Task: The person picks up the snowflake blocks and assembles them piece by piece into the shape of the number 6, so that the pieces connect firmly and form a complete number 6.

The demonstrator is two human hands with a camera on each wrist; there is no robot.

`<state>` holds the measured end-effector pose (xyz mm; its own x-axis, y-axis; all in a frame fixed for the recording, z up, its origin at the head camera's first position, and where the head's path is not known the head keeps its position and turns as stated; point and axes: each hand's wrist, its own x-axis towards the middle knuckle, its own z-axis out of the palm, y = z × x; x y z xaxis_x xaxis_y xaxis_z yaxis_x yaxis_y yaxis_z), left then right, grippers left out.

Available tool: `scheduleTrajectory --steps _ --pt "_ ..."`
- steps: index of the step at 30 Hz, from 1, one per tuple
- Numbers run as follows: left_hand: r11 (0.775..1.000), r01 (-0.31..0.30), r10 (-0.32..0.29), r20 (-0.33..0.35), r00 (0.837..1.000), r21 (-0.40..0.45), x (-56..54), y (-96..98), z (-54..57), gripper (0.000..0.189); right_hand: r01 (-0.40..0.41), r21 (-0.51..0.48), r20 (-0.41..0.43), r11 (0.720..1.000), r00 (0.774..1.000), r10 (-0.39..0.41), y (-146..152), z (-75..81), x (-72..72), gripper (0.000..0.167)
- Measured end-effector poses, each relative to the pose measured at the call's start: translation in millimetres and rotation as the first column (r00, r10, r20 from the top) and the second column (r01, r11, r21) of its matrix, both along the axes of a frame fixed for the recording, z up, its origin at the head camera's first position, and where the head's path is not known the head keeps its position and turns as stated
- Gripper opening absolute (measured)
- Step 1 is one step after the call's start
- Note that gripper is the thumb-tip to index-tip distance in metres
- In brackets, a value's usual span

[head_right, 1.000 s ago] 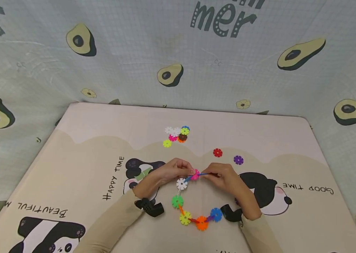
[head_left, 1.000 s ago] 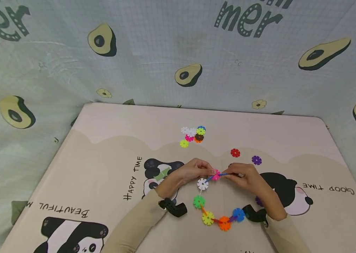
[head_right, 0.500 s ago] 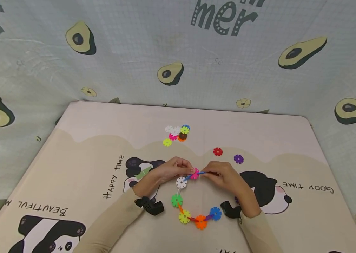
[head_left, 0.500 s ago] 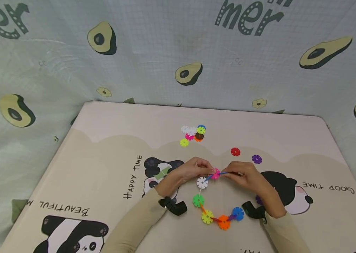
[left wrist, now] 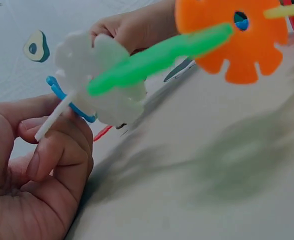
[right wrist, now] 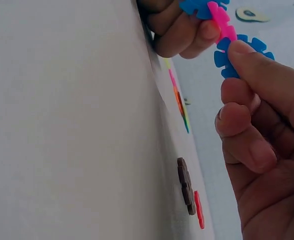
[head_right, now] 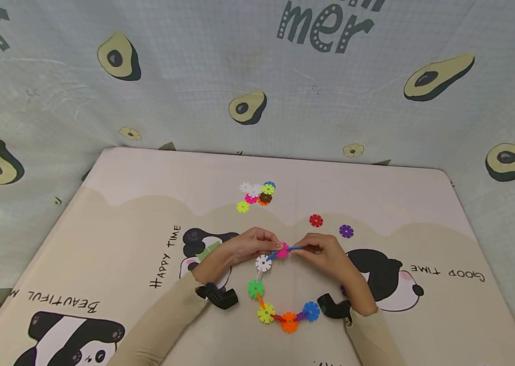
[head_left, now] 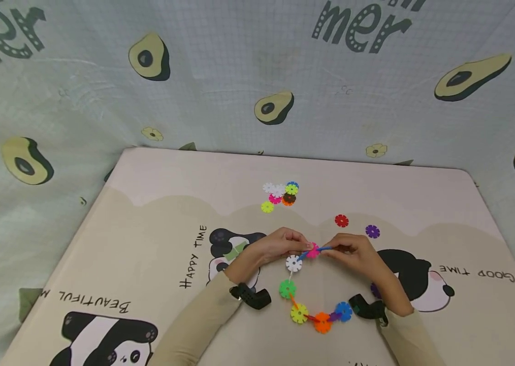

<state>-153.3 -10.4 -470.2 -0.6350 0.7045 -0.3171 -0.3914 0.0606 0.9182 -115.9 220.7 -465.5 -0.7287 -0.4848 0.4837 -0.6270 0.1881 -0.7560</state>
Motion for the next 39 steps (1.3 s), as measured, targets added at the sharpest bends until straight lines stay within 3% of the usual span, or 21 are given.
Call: scheduleTrajectory --steps 5,8,12,20,32,37,39 --pt "1.0 0.005 -0.004 0.064 0.998 0.0 -1.6 -1.0 -0.9 0.015 0.061 0.031 0.06 0.998 0.996 -0.063 -0.5 6.6 4.8 0.026" --pt "1.0 0.0 0.0 0.088 0.996 0.001 -2.0 -0.4 -0.3 0.015 0.092 0.025 0.09 0.995 0.992 -0.094 5.0 -0.9 4.2 0.025" --pt "1.0 -0.005 0.005 0.104 0.995 -0.004 -1.9 0.3 1.4 0.014 0.059 -0.021 0.095 0.998 0.994 -0.057 8.4 -3.9 2.9 0.025" --pt "1.0 0.005 -0.004 0.101 0.995 -0.013 -1.5 0.2 4.6 0.015 -0.033 -0.025 0.015 0.999 0.999 0.033 6.4 -2.2 -0.8 0.031" --pt "1.0 -0.021 0.022 0.039 0.999 -0.009 1.1 1.0 1.0 0.015 0.014 0.045 -0.135 0.999 0.991 -0.007 0.1 1.9 0.4 0.028" --pt "1.0 -0.025 0.025 0.03 0.999 0.016 1.7 1.1 -0.1 0.017 -0.004 0.059 -0.151 0.998 0.988 0.013 -1.3 3.6 1.2 0.032" --pt "1.0 -0.022 0.022 0.018 1.0 0.021 1.4 0.8 -0.3 0.017 -0.025 0.059 -0.165 0.998 0.986 0.035 -1.9 4.4 0.4 0.025"
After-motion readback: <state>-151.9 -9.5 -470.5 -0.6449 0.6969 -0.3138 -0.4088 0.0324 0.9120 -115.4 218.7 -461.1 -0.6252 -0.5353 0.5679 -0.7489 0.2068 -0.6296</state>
